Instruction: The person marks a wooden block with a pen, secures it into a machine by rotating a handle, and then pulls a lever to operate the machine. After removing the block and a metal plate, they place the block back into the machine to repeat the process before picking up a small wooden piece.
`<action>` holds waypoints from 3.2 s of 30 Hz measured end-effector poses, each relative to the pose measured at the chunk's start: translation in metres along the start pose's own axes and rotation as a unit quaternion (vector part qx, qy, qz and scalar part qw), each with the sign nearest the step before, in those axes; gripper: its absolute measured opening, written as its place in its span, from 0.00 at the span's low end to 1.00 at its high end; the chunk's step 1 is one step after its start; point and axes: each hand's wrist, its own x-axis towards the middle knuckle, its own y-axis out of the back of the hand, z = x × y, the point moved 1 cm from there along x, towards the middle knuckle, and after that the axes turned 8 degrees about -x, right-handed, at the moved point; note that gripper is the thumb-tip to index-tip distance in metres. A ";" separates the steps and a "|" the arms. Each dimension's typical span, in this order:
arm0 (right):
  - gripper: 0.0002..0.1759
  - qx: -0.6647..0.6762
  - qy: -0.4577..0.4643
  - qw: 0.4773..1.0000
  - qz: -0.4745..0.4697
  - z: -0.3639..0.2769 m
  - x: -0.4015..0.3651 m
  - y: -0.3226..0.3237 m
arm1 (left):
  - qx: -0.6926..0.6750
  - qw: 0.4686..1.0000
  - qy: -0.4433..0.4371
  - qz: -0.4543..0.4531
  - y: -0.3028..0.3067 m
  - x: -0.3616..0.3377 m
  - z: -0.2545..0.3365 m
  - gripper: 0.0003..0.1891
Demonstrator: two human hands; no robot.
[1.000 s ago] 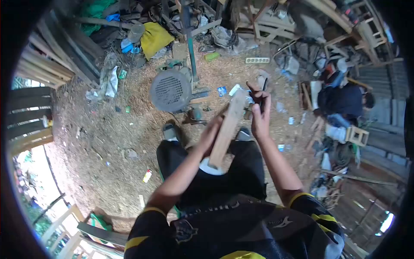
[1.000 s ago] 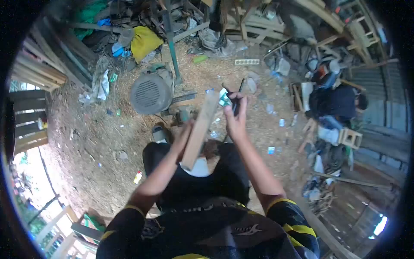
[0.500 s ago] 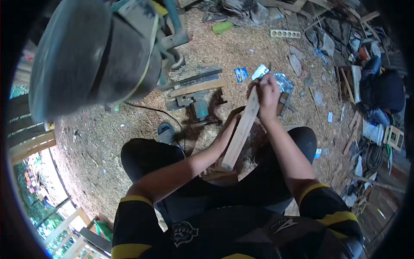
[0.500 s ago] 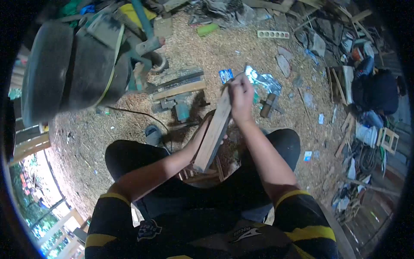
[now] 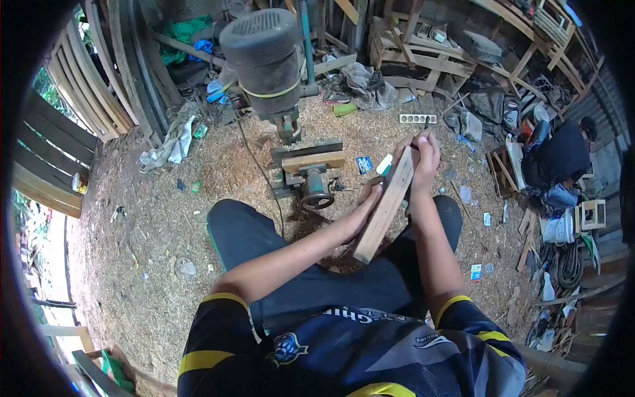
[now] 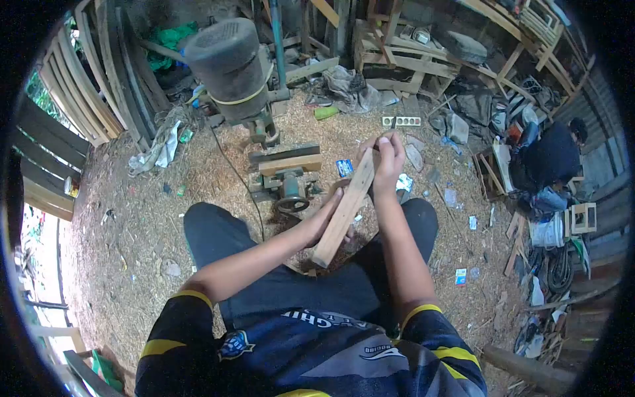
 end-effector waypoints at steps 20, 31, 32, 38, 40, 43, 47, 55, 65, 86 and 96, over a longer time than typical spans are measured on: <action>0.19 0.013 -0.122 0.990 0.063 0.039 0.092 -0.070 | 0.353 0.842 -0.407 0.034 0.018 -0.051 0.095 0.51; 0.23 -0.047 -0.198 0.974 -0.102 0.105 0.099 -0.107 | 0.251 0.906 -0.306 0.147 0.107 -0.053 0.038 0.45; 0.24 -0.065 -0.194 0.971 -0.122 0.109 0.111 -0.106 | 0.250 0.913 -0.284 0.151 0.110 -0.048 0.043 0.45; 0.20 -0.070 -0.126 0.984 -0.104 0.100 0.155 -0.085 | 0.286 0.912 -0.235 0.178 0.138 -0.003 0.034 0.44; 0.21 -0.144 -0.085 0.983 -0.076 0.099 0.165 -0.076 | 0.271 0.916 -0.233 0.182 0.145 0.013 0.027 0.45; 0.20 -0.223 -0.091 0.969 -0.045 0.101 0.171 -0.059 | 0.395 0.863 -0.266 0.166 0.149 0.028 0.032 0.48; 0.19 -0.273 -0.115 0.955 0.004 0.089 0.166 -0.041 | 0.410 0.855 -0.276 0.155 0.156 0.035 0.023 0.48; 0.38 -0.269 -0.194 0.940 0.083 0.050 0.130 -0.021 | 0.426 0.848 -0.278 0.149 0.174 0.052 0.042 0.49; 0.21 -0.250 -0.182 0.948 0.074 0.045 0.111 -0.050 | 0.227 0.937 -0.202 0.174 0.163 0.027 0.028 0.45; 0.09 -0.050 -0.021 0.995 0.081 -0.063 -0.071 -0.048 | 0.313 0.863 -0.384 0.101 0.025 -0.064 0.070 0.43; 0.10 -0.068 -0.044 0.988 0.132 -0.019 -0.127 -0.030 | 0.473 0.742 -0.475 0.019 0.062 -0.033 0.051 0.46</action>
